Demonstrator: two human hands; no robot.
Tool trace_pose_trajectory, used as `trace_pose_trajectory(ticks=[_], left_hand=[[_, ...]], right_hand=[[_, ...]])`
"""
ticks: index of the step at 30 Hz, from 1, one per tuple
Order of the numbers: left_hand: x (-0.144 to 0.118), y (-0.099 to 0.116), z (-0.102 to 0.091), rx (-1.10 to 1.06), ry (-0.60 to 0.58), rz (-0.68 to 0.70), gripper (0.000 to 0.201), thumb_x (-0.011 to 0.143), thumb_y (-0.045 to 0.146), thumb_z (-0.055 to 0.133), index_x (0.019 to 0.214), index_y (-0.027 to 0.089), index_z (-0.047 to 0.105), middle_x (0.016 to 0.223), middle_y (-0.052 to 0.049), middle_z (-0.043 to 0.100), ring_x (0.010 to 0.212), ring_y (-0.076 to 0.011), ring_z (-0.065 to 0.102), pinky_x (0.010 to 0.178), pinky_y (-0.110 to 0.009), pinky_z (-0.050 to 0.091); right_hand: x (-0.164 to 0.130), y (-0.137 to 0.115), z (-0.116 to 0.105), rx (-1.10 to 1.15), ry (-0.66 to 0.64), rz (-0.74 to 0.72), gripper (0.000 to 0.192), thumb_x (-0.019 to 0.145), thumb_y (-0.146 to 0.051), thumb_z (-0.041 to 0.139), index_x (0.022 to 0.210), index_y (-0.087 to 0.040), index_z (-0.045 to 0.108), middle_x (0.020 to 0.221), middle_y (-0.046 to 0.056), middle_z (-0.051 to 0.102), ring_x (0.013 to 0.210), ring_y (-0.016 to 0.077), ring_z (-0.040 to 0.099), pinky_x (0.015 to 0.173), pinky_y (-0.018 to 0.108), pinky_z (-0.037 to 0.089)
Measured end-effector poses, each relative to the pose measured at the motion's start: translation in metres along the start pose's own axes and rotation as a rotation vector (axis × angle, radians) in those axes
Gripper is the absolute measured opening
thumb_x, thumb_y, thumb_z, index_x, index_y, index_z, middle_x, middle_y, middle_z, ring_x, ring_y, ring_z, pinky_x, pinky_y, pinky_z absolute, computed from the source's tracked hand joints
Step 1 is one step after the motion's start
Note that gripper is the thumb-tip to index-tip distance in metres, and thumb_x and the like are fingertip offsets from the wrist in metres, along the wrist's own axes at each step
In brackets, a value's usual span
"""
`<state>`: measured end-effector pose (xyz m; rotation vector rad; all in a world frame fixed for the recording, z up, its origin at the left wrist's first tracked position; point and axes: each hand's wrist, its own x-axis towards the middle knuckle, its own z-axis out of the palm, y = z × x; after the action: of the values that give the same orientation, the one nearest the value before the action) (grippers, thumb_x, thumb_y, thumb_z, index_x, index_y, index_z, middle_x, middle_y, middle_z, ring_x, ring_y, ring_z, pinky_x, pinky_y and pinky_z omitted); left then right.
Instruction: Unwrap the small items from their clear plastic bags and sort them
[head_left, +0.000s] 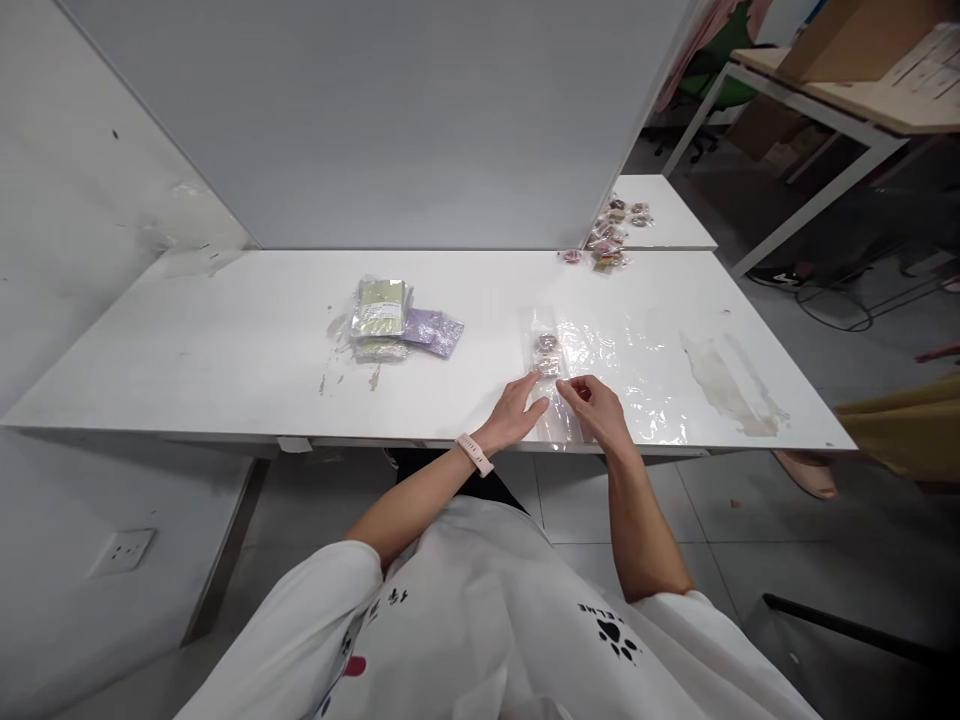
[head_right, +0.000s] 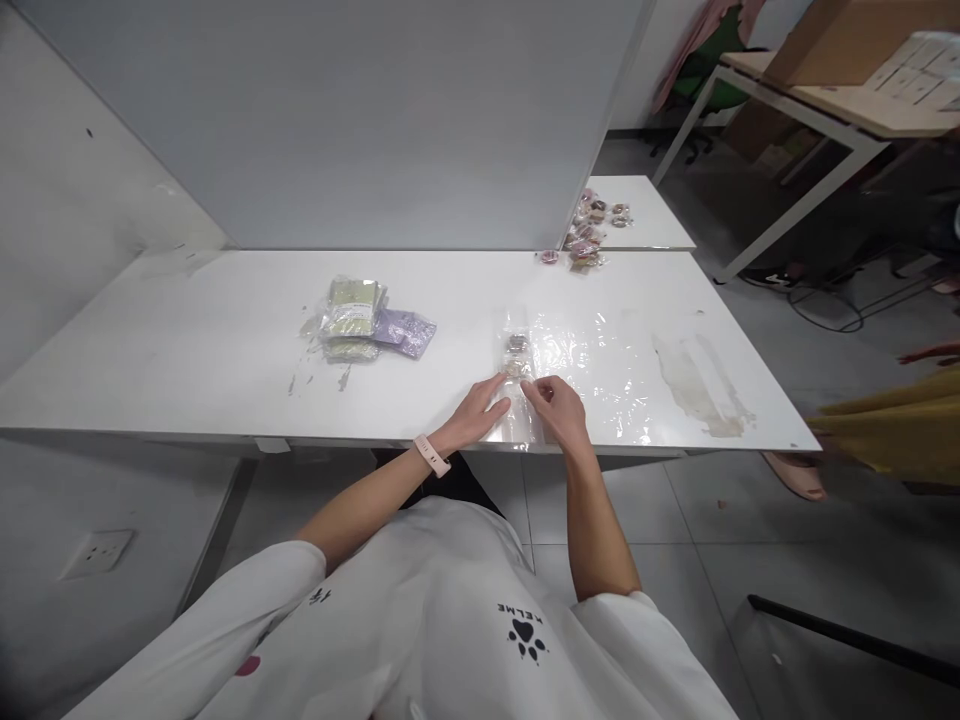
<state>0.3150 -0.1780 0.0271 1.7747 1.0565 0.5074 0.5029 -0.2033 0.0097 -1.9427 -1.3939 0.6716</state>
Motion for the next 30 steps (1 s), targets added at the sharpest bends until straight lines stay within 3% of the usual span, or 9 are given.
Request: trace_pose_trajectory(ticks=[2, 5, 8, 11, 13, 19, 22, 25, 30], left_hand=[[0.002, -0.002, -0.001, -0.093, 0.015, -0.016, 0.056, 0.098, 0.041, 0.049, 0.15, 0.02, 0.043, 0.159, -0.013, 0.04, 0.148, -0.0266, 0.036, 0.119, -0.044, 0.034], [0.003, -0.01, -0.009, -0.261, 0.072, -0.045, 0.042, 0.097, 0.038, 0.052, 0.135, 0.021, 0.058, 0.145, -0.012, 0.057, 0.134, -0.0257, 0.054, 0.109, -0.038, 0.046], [-0.003, -0.021, -0.025, -0.283, 0.27, -0.126, 0.033, 0.099, 0.03, 0.044, 0.127, 0.019, 0.056, 0.135, -0.012, 0.062, 0.124, -0.0247, 0.059, 0.105, -0.04, 0.048], [-0.015, -0.028, -0.042, -0.131, 0.575, -0.173, 0.033, 0.096, 0.02, 0.041, 0.128, 0.018, 0.049, 0.136, -0.013, 0.057, 0.121, -0.0225, 0.057, 0.102, -0.038, 0.049], [-0.022, -0.028, -0.048, 0.004, 0.655, -0.11, 0.031, 0.095, 0.017, 0.041, 0.124, 0.018, 0.051, 0.133, -0.013, 0.058, 0.118, -0.0211, 0.057, 0.099, -0.035, 0.05], [-0.029, -0.004, -0.02, 0.263, 0.448, 0.127, 0.036, 0.093, 0.027, 0.056, 0.129, 0.02, 0.057, 0.142, -0.011, 0.054, 0.137, -0.026, 0.043, 0.115, -0.045, 0.039], [-0.024, 0.01, 0.001, 0.562, 0.199, 0.364, 0.032, 0.093, 0.035, 0.06, 0.122, 0.023, 0.065, 0.152, -0.01, 0.046, 0.147, -0.0328, 0.03, 0.124, -0.06, 0.015], [-0.017, 0.019, 0.01, 0.725, 0.018, 0.556, 0.025, 0.095, 0.041, 0.059, 0.102, 0.022, 0.074, 0.137, -0.011, 0.059, 0.147, -0.0341, 0.031, 0.124, -0.064, -0.005], [-0.006, 0.018, -0.003, 0.874, -0.026, 0.547, 0.029, 0.093, 0.046, 0.062, 0.092, 0.022, 0.078, 0.121, -0.011, 0.067, 0.145, -0.0345, 0.036, 0.126, -0.06, -0.007]], right_hand=[[-0.001, -0.014, 0.001, 0.228, -0.08, -0.003, 0.058, 0.086, -0.069, 0.056, 0.109, -0.018, 0.068, 0.105, 0.011, 0.071, 0.09, 0.0225, 0.064, 0.079, 0.037, 0.051], [-0.007, -0.034, 0.008, 0.348, -0.169, -0.165, 0.052, 0.091, -0.065, 0.054, 0.121, -0.025, 0.066, 0.131, 0.009, 0.065, 0.115, 0.0239, 0.061, 0.092, 0.038, 0.051], [-0.016, -0.043, 0.023, 0.225, -0.204, -0.36, 0.046, 0.096, -0.059, 0.048, 0.128, -0.032, 0.065, 0.147, 0.005, 0.055, 0.137, 0.0252, 0.048, 0.107, 0.043, 0.043], [-0.02, -0.031, 0.042, 0.044, -0.1, -0.437, 0.048, 0.101, -0.052, 0.038, 0.136, -0.029, 0.06, 0.148, 0.007, 0.054, 0.14, 0.0251, 0.045, 0.115, 0.047, 0.035], [-0.021, -0.015, 0.051, -0.107, -0.01, -0.445, 0.049, 0.103, -0.045, 0.034, 0.139, -0.024, 0.058, 0.149, 0.009, 0.054, 0.142, 0.0261, 0.044, 0.117, 0.049, 0.031], [-0.016, 0.019, 0.044, -0.343, 0.056, -0.492, 0.046, 0.103, -0.037, 0.034, 0.139, -0.023, 0.058, 0.151, 0.009, 0.052, 0.143, 0.0256, 0.043, 0.116, 0.047, 0.032], [-0.014, 0.026, 0.037, -0.417, 0.004, -0.525, 0.044, 0.102, -0.036, 0.036, 0.138, -0.026, 0.059, 0.155, 0.007, 0.048, 0.145, 0.0254, 0.039, 0.116, 0.046, 0.032], [-0.012, 0.032, 0.035, -0.463, -0.024, -0.549, 0.045, 0.1, -0.034, 0.038, 0.141, -0.026, 0.056, 0.157, 0.006, 0.044, 0.148, 0.0255, 0.035, 0.117, 0.045, 0.03], [-0.011, 0.033, 0.037, -0.388, 0.04, -0.571, 0.042, 0.101, -0.031, 0.036, 0.134, -0.027, 0.062, 0.151, 0.006, 0.052, 0.143, 0.0256, 0.042, 0.113, 0.047, 0.036]])
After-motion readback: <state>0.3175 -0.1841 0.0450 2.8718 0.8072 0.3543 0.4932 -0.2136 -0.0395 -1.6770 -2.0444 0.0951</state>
